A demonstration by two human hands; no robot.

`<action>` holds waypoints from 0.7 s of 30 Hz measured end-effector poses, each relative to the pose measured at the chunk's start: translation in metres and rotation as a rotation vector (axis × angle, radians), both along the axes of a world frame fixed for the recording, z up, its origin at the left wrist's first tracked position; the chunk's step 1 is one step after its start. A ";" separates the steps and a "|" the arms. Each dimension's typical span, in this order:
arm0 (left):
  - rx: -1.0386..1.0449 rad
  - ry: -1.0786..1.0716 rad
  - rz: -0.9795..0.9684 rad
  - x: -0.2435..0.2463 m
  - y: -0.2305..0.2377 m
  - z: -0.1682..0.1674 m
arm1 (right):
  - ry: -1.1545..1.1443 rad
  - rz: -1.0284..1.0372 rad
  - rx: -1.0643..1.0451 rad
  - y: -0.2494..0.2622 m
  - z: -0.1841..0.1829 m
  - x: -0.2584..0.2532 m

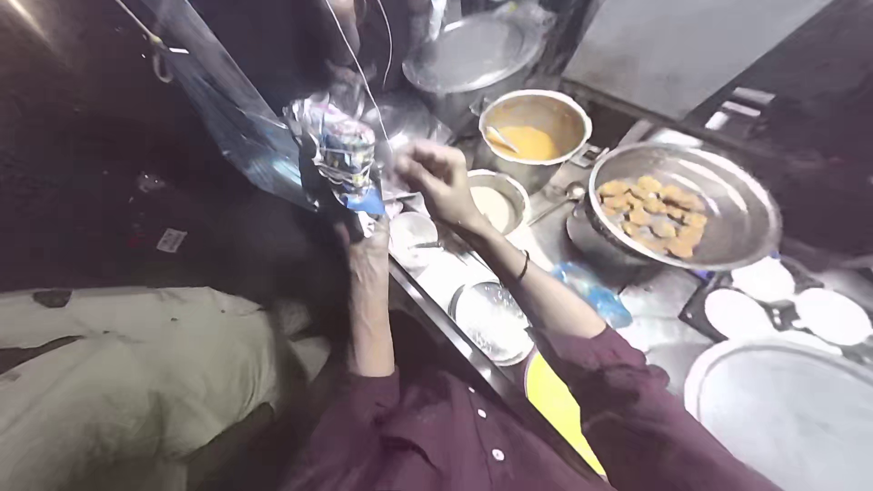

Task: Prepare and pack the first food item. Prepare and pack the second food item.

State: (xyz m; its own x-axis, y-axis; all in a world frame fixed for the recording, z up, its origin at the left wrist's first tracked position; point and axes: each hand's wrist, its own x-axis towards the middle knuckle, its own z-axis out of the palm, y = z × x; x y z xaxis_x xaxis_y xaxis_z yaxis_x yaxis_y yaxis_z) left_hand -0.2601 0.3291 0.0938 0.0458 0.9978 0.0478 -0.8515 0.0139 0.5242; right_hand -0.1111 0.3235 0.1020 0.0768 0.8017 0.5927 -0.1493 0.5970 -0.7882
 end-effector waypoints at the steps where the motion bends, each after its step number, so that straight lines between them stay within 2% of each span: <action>1: -0.068 -0.192 -0.023 0.006 0.004 0.010 | 0.085 -0.032 -0.068 -0.001 0.004 -0.005; 3: -0.107 -0.410 -0.067 0.007 0.018 0.023 | 0.222 -0.079 -0.175 0.000 0.015 -0.003; 5: -0.029 -0.380 -0.048 -0.001 0.032 0.028 | 0.306 -0.164 -0.158 0.037 -0.001 0.036; 7: 0.073 -0.278 -0.003 -0.017 0.033 0.027 | 0.361 -0.228 -0.309 0.062 -0.050 0.102; 8: 0.103 -0.195 0.006 -0.026 0.025 0.025 | 0.381 -0.391 -0.482 0.064 -0.079 0.126; 9: 0.137 -0.093 -0.020 -0.034 0.014 0.023 | 0.313 -0.631 -0.666 0.060 -0.105 0.137; 10: 0.134 0.004 -0.001 -0.037 0.007 0.024 | 0.197 -0.777 -0.789 0.047 -0.129 0.138; 11: 0.118 0.070 0.024 -0.036 0.001 0.023 | 0.047 -0.792 -0.847 0.025 -0.148 0.131; 13: 0.099 0.139 0.041 -0.026 -0.011 0.018 | -0.080 -0.587 -0.749 -0.031 -0.152 0.095; 16: 0.043 0.241 -0.095 0.004 -0.032 0.001 | -0.035 -0.033 -0.489 -0.099 -0.100 0.038; 17: 0.018 0.245 -0.170 0.017 -0.038 -0.005 | -0.069 0.093 -0.466 -0.114 -0.084 0.029; 19: -0.040 0.255 -0.361 0.041 -0.050 -0.014 | -0.136 0.233 -0.549 -0.142 -0.065 0.028; 21: -0.100 0.258 -0.497 0.062 -0.059 -0.011 | -0.093 0.260 -0.610 -0.169 -0.071 0.051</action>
